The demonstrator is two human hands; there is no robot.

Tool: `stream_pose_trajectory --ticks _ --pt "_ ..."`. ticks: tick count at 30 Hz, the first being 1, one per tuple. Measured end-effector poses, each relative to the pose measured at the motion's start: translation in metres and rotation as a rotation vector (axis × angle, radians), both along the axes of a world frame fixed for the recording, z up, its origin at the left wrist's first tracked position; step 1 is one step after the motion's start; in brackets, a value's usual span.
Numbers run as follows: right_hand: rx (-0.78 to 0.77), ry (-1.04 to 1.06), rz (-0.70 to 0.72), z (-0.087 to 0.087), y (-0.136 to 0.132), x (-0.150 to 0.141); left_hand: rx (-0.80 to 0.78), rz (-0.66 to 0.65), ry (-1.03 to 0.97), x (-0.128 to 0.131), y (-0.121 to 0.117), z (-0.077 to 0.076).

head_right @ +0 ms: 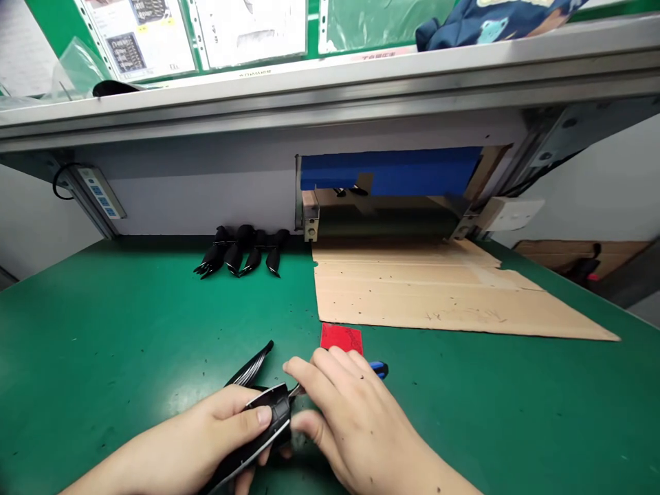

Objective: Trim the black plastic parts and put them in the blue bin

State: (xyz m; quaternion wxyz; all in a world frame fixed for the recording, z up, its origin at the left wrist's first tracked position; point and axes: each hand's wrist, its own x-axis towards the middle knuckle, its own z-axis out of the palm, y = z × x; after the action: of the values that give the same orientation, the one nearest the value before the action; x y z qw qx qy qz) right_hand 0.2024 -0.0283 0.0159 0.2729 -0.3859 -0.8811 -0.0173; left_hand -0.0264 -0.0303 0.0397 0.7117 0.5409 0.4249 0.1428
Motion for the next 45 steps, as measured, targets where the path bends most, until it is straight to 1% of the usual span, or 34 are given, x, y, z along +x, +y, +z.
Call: stream_pose_trajectory --ticks 2,6,9,15,19,22,24,27,29,31,35,37,40,45 --pt "0.050 -0.048 -0.020 0.001 0.000 -0.002 -0.011 -0.007 0.010 0.000 -0.001 -0.001" --pt "-0.020 -0.115 -0.060 0.007 0.001 -0.009 -0.007 -0.022 -0.018 0.001 -0.001 0.002" --pt "-0.043 -0.144 -0.047 0.008 0.001 -0.013 0.021 -0.021 0.031 0.000 -0.002 0.005" --pt "0.003 -0.149 0.011 0.003 0.001 -0.016 0.185 -0.044 0.128 -0.004 -0.006 0.014" --pt "0.013 -0.157 0.018 0.004 0.001 -0.018 0.314 -0.017 0.211 -0.005 -0.008 0.025" --pt "0.017 -0.163 0.035 0.004 -0.001 -0.019 0.375 -0.049 0.262 -0.003 -0.008 0.030" --pt "0.005 -0.175 0.042 0.002 -0.001 -0.019 0.395 -0.086 0.292 -0.002 -0.008 0.030" --pt "-0.039 -0.184 0.038 -0.004 -0.001 -0.019 0.438 -0.115 0.337 -0.002 -0.007 0.026" --pt "-0.101 -0.179 0.049 -0.006 0.000 -0.018 0.483 -0.138 0.348 -0.003 -0.007 0.023" --pt "-0.210 -0.147 0.091 -0.004 0.002 -0.017 0.528 -0.157 0.350 -0.003 -0.007 0.021" --pt "-0.590 0.044 0.239 0.011 0.003 -0.011 0.579 -0.168 0.330 -0.002 -0.007 0.025" --pt "-0.729 0.159 0.261 0.020 0.003 -0.009 0.598 -0.179 0.335 -0.001 -0.005 0.028" --pt "-0.798 0.308 0.266 0.028 0.001 -0.010 0.638 -0.162 0.364 0.000 -0.003 0.030" --pt "-0.860 0.439 0.242 0.027 0.000 -0.010 0.677 -0.122 0.312 0.002 -0.001 0.024"
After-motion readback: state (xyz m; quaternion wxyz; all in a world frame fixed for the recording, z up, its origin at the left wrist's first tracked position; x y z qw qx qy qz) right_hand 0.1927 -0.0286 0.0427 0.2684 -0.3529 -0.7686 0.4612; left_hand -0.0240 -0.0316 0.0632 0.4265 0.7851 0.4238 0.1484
